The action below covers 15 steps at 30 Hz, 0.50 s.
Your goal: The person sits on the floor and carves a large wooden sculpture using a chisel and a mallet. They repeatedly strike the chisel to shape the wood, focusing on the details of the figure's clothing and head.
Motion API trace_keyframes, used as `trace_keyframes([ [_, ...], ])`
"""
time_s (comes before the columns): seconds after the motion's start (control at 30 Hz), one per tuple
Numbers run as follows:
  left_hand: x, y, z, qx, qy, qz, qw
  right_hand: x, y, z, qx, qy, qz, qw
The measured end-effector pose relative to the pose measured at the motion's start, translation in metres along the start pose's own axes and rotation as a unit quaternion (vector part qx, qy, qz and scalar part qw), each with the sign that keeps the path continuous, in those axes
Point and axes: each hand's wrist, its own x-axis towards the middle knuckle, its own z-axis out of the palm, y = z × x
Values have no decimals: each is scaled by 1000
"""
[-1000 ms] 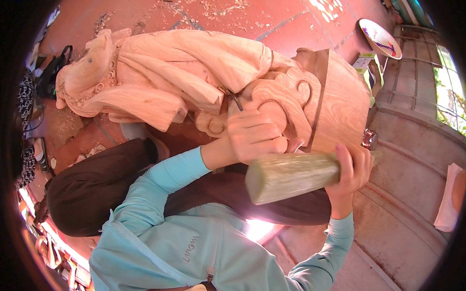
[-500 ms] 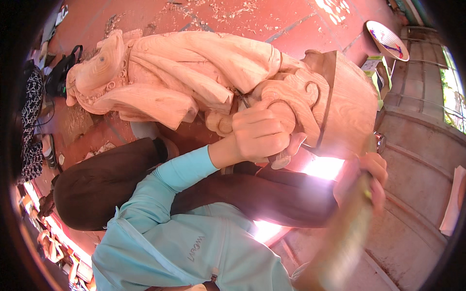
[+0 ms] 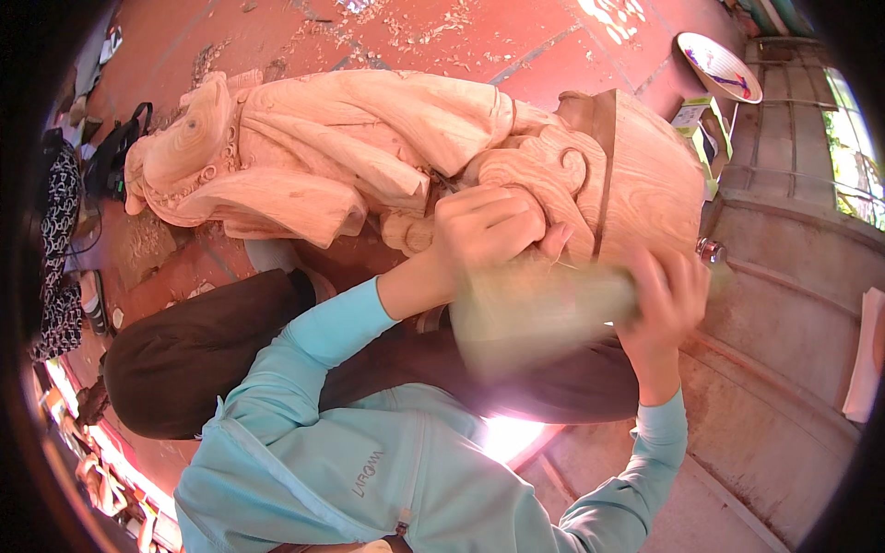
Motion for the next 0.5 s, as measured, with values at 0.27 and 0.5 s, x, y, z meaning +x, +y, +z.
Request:
trace_keyframes([
  [0.27,8,32,-15,-20,-78,62,995,-26,7,24,110,168,92,975],
  [0.5,2,13,-4,-28,3,36,999,-36,-5,18,155,183,195,951],
])
